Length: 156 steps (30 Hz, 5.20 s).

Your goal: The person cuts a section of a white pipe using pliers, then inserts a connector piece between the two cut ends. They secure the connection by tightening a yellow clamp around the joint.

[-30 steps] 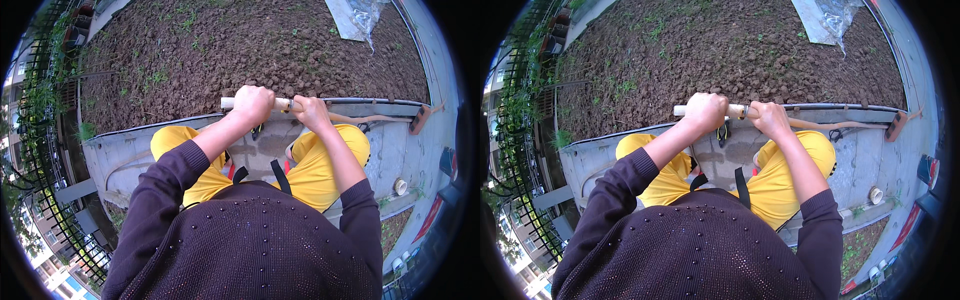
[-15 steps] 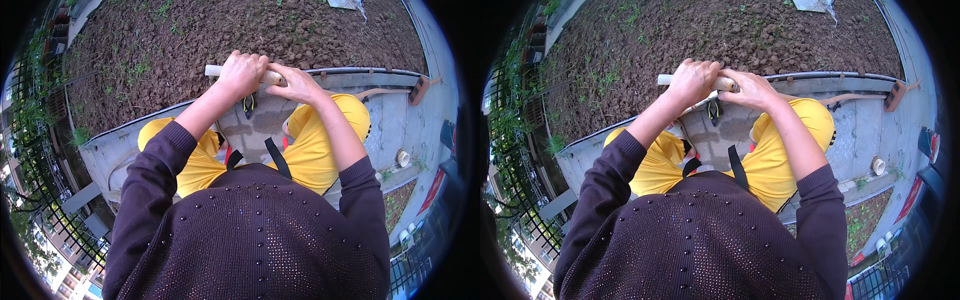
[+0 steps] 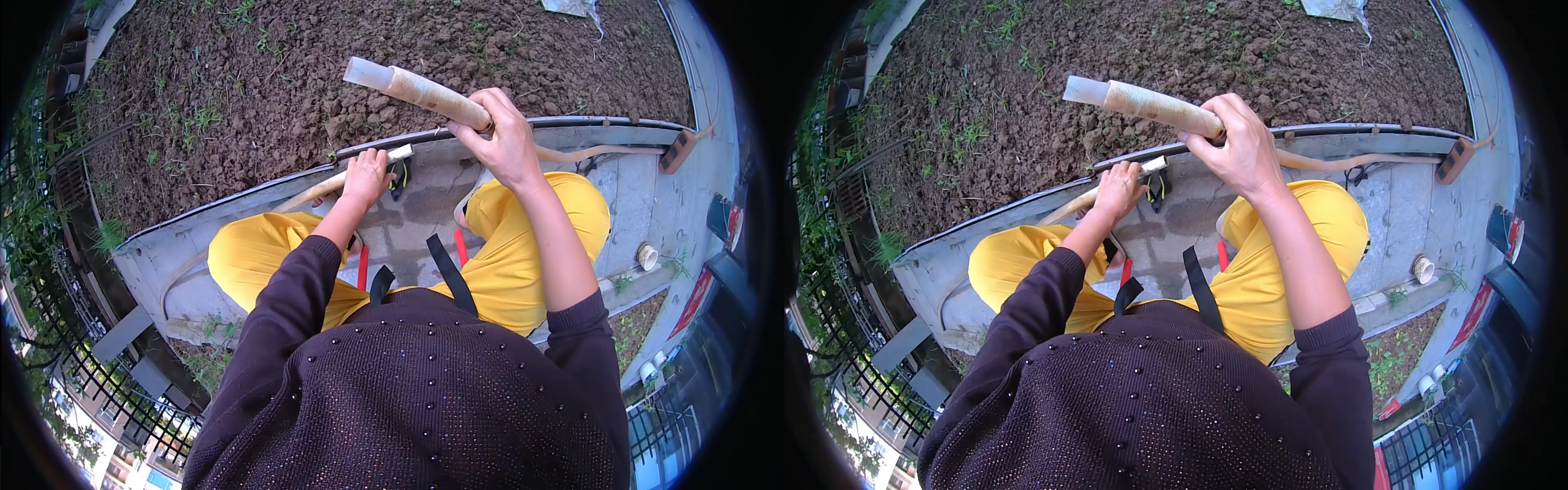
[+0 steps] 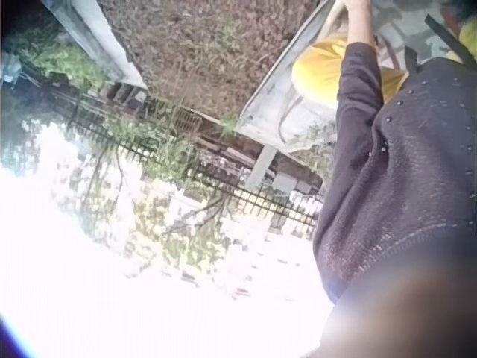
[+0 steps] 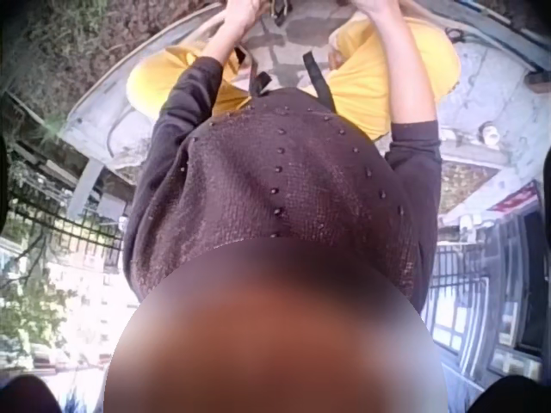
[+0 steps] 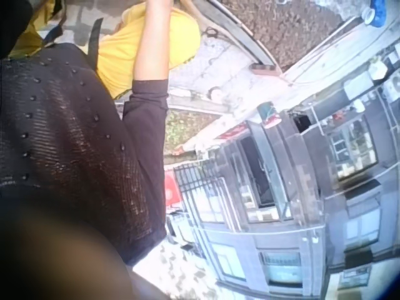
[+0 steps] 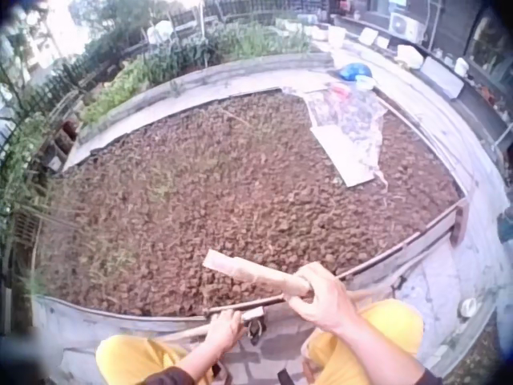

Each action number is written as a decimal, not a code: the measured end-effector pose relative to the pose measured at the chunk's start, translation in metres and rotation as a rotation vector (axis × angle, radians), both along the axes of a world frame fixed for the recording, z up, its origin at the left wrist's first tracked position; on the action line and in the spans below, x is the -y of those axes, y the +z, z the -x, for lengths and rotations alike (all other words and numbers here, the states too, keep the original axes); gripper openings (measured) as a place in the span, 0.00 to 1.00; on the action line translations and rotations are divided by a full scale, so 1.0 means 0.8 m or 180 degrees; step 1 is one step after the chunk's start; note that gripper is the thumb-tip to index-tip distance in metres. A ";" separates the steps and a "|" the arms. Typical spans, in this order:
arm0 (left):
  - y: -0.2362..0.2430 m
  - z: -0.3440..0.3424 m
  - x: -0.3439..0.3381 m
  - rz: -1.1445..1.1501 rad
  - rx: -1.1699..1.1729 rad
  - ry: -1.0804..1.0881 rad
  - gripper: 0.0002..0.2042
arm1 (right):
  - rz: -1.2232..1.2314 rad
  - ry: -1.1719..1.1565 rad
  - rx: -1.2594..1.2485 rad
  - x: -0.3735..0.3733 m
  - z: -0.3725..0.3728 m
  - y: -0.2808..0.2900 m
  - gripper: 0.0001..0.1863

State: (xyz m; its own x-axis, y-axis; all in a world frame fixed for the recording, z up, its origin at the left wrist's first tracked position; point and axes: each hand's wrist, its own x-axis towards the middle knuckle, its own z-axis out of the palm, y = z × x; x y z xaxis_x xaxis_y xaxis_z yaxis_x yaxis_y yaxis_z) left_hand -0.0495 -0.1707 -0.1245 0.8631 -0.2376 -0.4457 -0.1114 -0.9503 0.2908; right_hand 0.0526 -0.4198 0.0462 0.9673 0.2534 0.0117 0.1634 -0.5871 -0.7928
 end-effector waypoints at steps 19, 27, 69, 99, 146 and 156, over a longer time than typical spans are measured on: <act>0.174 -0.107 -0.140 0.1059 0.0139 0.0762 0.20 | 0.0009 0.0235 0.0492 -0.029 0.000 0.011 0.17; 0.226 -0.084 -0.139 0.1129 0.0299 0.0478 0.26 | 0.0081 0.1254 0.0368 -0.059 -0.029 0.024 0.28; 0.217 -0.108 -0.118 0.1097 -0.1236 0.0062 0.32 | 0.0433 0.1832 -0.0421 -0.112 -0.013 -0.025 0.21; 0.200 -0.103 -0.115 0.1279 -0.1114 0.0074 0.32 | 0.0447 0.1509 -0.0146 -0.129 0.006 -0.029 0.16; 0.182 -0.111 -0.103 0.1308 -0.1406 0.0213 0.34 | -0.0069 0.1142 -0.0029 -0.126 0.014 -0.054 0.07; 0.176 -0.110 -0.096 0.1282 -0.1446 0.0339 0.33 | -0.0286 0.1259 -0.0254 -0.112 0.029 -0.063 0.17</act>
State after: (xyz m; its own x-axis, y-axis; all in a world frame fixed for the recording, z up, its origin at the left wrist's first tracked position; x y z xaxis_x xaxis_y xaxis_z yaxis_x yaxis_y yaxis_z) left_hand 0.0384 -0.0942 0.0159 0.6364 -0.3866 -0.6675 0.1973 -0.7550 0.6254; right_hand 0.0293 -0.3304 -0.0046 0.7942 0.6073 -0.0204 0.2986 -0.4192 -0.8574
